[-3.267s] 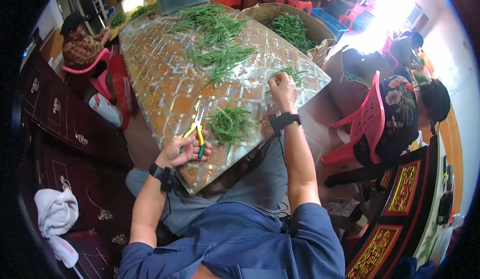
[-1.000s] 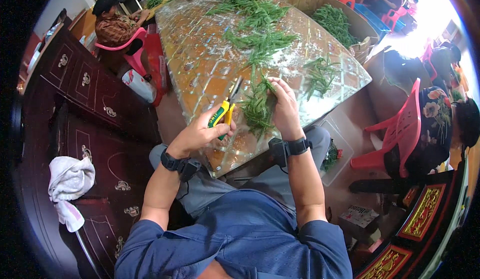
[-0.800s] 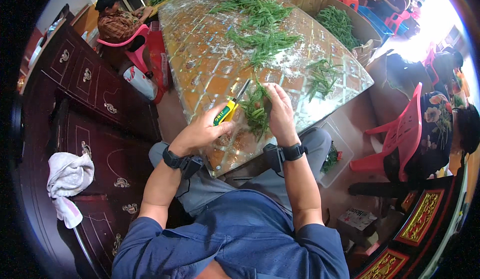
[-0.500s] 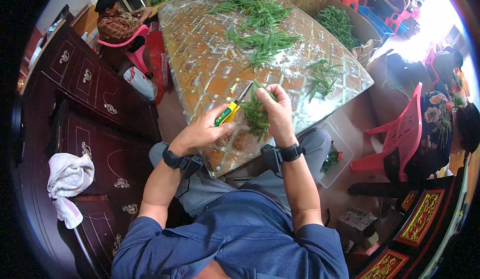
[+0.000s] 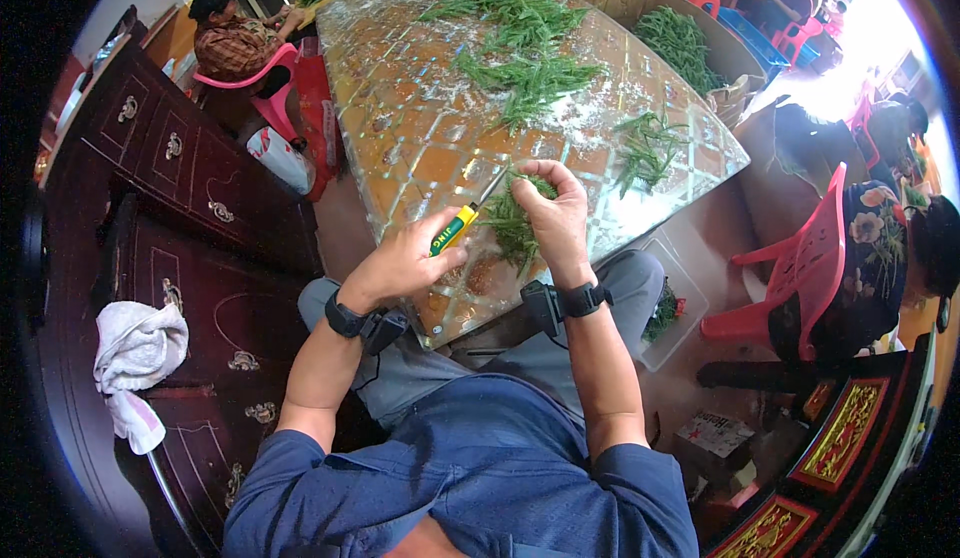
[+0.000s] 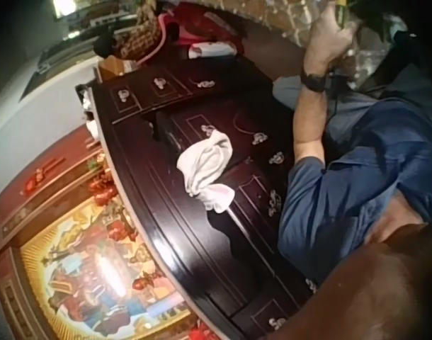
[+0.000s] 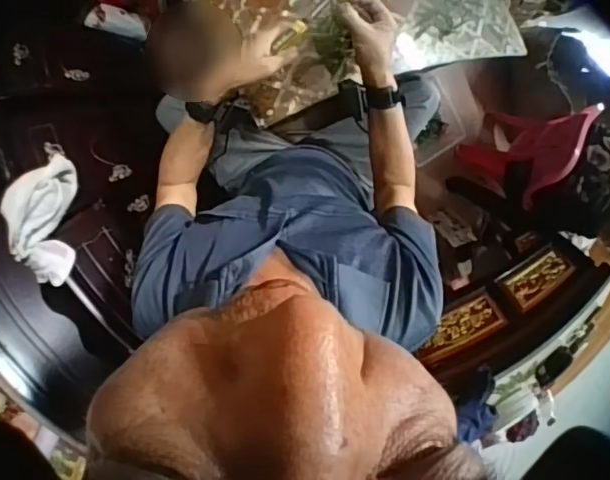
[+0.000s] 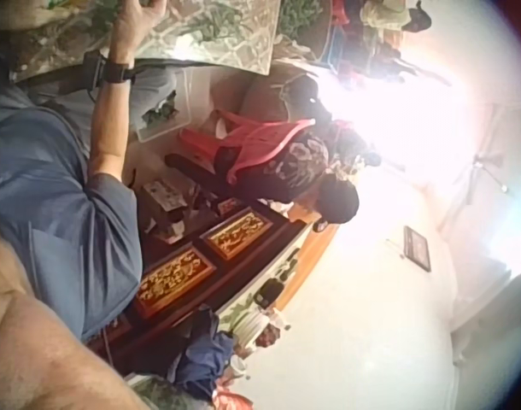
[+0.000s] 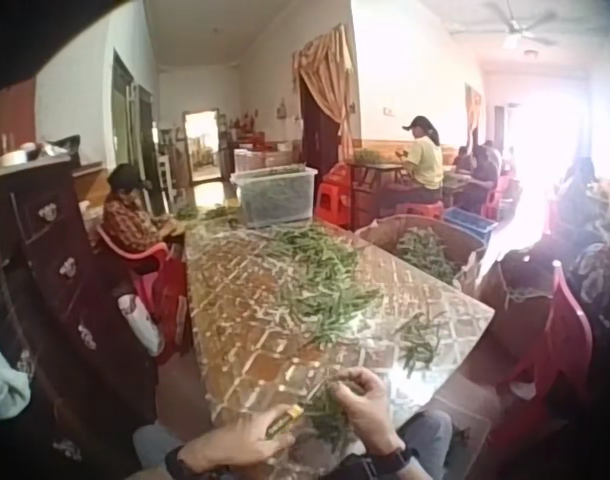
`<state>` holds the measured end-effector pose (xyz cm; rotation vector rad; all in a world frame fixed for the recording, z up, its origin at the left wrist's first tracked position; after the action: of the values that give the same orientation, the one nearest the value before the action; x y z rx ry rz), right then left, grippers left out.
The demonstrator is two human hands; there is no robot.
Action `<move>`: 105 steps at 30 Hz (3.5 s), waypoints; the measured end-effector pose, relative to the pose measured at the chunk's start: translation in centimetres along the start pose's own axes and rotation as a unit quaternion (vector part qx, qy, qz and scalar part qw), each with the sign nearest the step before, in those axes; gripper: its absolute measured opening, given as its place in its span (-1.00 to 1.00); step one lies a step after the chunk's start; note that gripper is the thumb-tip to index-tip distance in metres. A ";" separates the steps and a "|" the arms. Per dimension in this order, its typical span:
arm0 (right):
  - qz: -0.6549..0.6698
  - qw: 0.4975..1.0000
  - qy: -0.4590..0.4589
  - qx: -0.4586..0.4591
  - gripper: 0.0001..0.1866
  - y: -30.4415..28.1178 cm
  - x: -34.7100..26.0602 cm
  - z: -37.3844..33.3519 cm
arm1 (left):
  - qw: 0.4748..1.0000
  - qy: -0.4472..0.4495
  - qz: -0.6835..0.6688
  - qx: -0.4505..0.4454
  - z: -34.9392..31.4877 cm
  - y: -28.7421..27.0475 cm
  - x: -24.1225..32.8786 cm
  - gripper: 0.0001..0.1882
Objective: Trimming and sorting green herbs on a plastic-covered table using scissors.
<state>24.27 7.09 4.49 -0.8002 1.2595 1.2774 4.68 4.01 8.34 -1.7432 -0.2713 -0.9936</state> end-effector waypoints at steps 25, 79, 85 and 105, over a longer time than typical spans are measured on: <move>-0.096 0.994 -0.038 -0.038 -0.82 -0.3 1.6 0.1 | 0.996 0.038 0.022 0.082 0.6 0.1 -0.5 -0.55; -0.277 0.950 -0.101 -0.100 -0.79 3.7 -0.6 -0.8 | 0.999 -0.026 -0.026 0.014 1.7 0.2 -3.5 -0.35; -0.286 0.944 -0.127 -0.105 -0.78 3.6 -0.3 -0.8 | 0.999 -0.042 -0.014 0.002 1.3 0.6 -3.1 -0.39; -0.310 0.928 -0.136 -0.154 -0.83 4.5 -0.6 -1.3 | 0.999 0.035 0.004 0.017 0.9 1.7 -3.1 -0.50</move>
<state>19.70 6.57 5.68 -1.0947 0.5150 1.0187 4.22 4.95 4.86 -1.6744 -0.2334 -1.0367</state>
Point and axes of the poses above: each hand's wrist, its own z-axis towards the middle knuckle, its own y-axis out of the palm, x = y × z, the point moved 7 cm from there along z, towards the middle knuckle, and after that the axes turned 5 degrees about -y, right-handed, at the moved point
